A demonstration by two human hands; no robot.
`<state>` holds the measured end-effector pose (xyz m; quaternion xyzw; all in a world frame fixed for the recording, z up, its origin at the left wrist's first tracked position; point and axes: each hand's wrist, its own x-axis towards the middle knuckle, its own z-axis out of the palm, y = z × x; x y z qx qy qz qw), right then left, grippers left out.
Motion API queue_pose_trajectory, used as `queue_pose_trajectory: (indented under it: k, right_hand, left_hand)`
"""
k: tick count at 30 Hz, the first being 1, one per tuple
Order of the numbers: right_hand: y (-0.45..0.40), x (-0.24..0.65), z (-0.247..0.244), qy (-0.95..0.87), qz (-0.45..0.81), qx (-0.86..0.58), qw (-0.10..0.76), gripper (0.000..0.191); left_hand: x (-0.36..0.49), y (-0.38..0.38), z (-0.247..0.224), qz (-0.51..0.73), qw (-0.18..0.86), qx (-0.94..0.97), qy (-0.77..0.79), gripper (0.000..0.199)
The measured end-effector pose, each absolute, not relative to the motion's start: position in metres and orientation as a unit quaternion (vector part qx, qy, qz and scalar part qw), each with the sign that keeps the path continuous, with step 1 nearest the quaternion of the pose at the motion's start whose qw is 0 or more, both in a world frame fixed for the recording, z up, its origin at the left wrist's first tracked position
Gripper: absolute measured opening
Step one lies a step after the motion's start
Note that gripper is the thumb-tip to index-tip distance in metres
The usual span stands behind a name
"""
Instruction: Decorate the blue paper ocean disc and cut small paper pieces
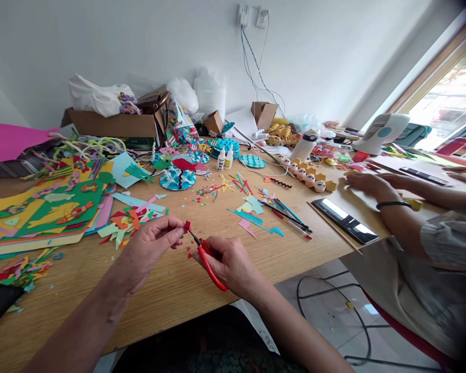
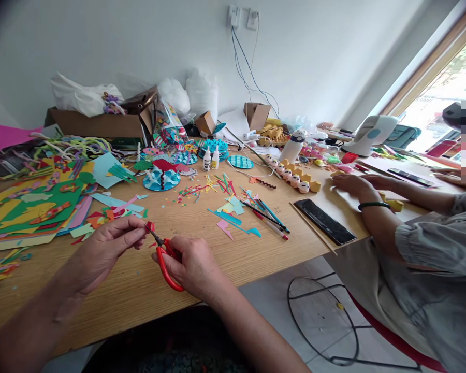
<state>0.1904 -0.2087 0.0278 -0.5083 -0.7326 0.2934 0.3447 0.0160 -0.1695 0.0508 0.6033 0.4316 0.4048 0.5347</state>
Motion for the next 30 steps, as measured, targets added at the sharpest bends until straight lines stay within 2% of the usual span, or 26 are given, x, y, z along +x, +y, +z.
queue_pose_trajectory:
  k: [18, 30]
  right_hand:
    - [-0.209, 0.189, 0.024, -0.732, 0.295, -0.513, 0.337, 0.039]
    - [-0.207, 0.19, 0.024, -0.742, 0.297, -0.524, 0.296, 0.039]
  left_hand:
    - [0.014, -0.171, 0.053, 0.435, 0.542, 0.565, 0.445, 0.01]
    - [0.001, -0.167, 0.058, 0.374, 0.507, 0.611, 0.479, 0.018]
